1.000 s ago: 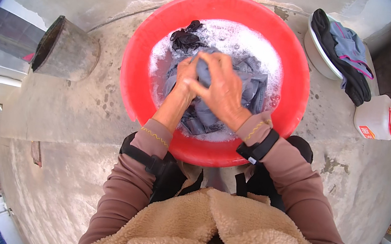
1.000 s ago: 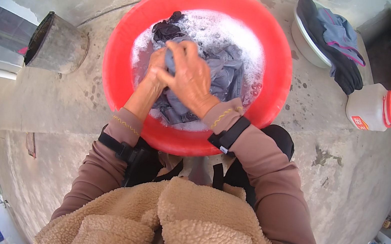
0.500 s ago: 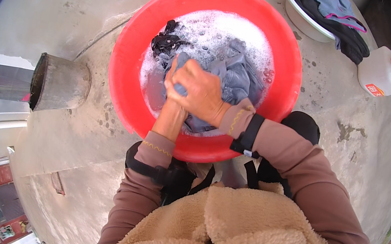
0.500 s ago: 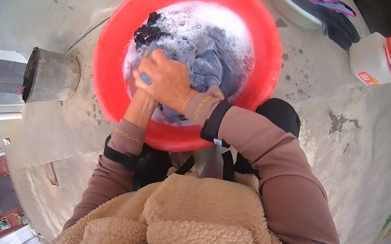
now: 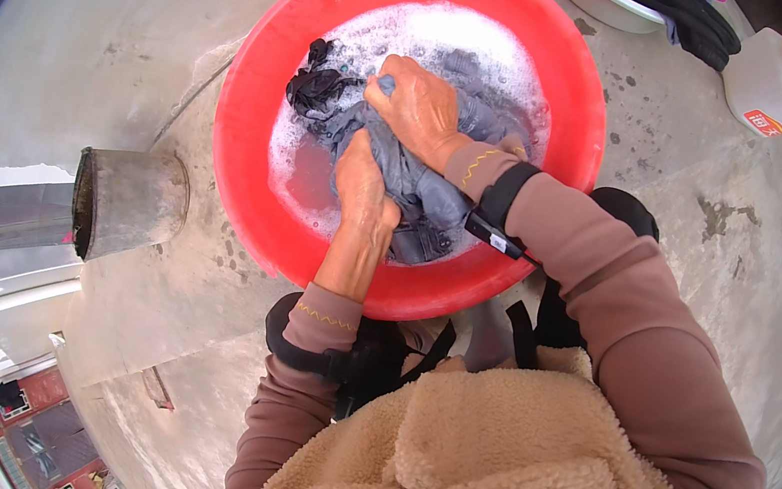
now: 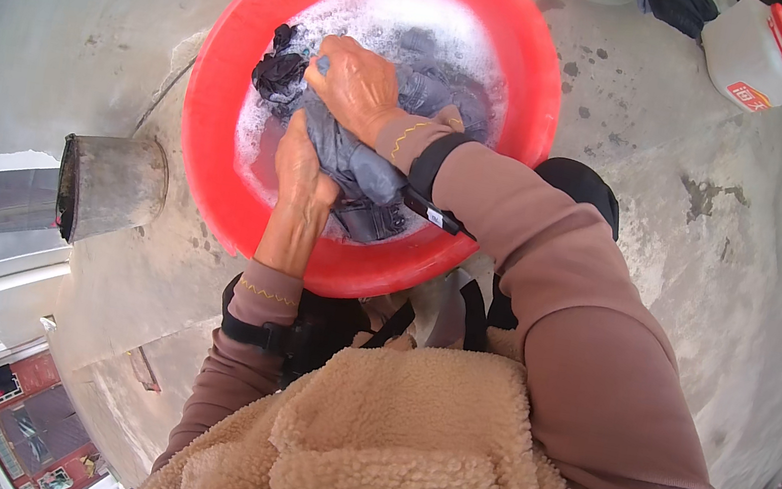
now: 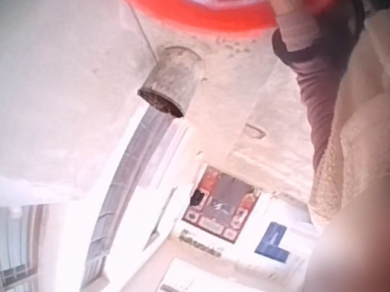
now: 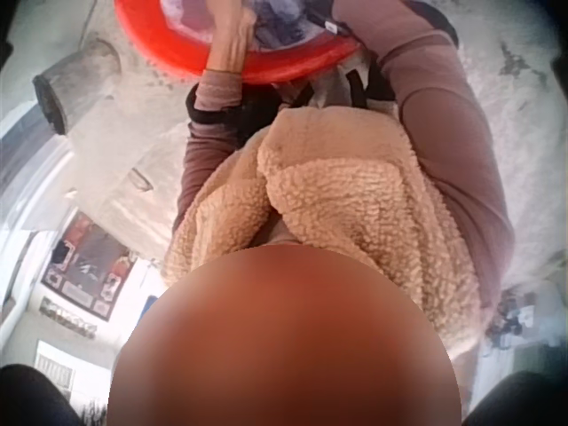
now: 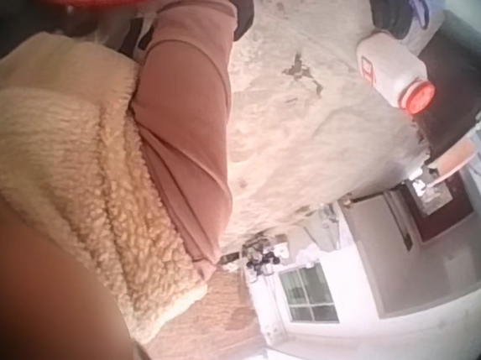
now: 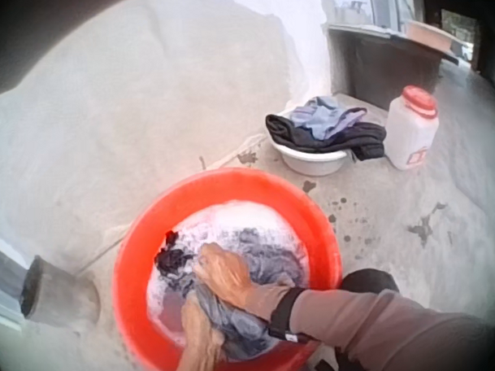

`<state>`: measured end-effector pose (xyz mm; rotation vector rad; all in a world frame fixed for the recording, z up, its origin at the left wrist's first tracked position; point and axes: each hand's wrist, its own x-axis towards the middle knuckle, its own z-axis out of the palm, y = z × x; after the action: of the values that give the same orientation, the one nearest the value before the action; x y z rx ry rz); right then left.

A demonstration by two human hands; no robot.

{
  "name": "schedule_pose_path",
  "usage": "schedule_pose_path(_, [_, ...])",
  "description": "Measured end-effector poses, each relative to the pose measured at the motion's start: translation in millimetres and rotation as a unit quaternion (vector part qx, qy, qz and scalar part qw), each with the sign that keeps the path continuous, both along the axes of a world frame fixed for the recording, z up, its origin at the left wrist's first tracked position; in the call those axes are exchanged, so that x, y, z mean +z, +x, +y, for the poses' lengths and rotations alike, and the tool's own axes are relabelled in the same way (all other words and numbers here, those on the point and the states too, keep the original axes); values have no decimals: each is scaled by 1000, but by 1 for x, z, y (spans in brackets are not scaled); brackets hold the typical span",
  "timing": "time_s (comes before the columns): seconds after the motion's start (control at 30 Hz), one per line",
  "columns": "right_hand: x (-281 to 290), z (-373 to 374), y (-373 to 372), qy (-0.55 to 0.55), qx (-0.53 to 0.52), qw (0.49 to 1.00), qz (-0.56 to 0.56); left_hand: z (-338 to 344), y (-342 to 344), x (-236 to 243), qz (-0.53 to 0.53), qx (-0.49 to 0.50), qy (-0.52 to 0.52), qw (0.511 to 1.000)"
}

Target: The person hand-washes a dark grey garment in a red basin filled with soapy water. They repeatedly submerge, agitate, and wring the fabric to clean it.

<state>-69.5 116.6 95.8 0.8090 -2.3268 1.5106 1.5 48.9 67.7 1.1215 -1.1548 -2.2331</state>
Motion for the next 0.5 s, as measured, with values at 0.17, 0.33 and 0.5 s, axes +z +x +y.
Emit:
schedule_pose_path(0.17, [22,13,32,-23,179,980,87,-4,2,4,30,10,-9,999])
schedule_pose_path(0.33, [-21,3,-28,64,54,986,-144,-2,5,18,81,-106,76,988])
schedule_pose_path(0.5, [-38,27,-86,-23,302,854,-422,-24,17,32,226,-119,148,955])
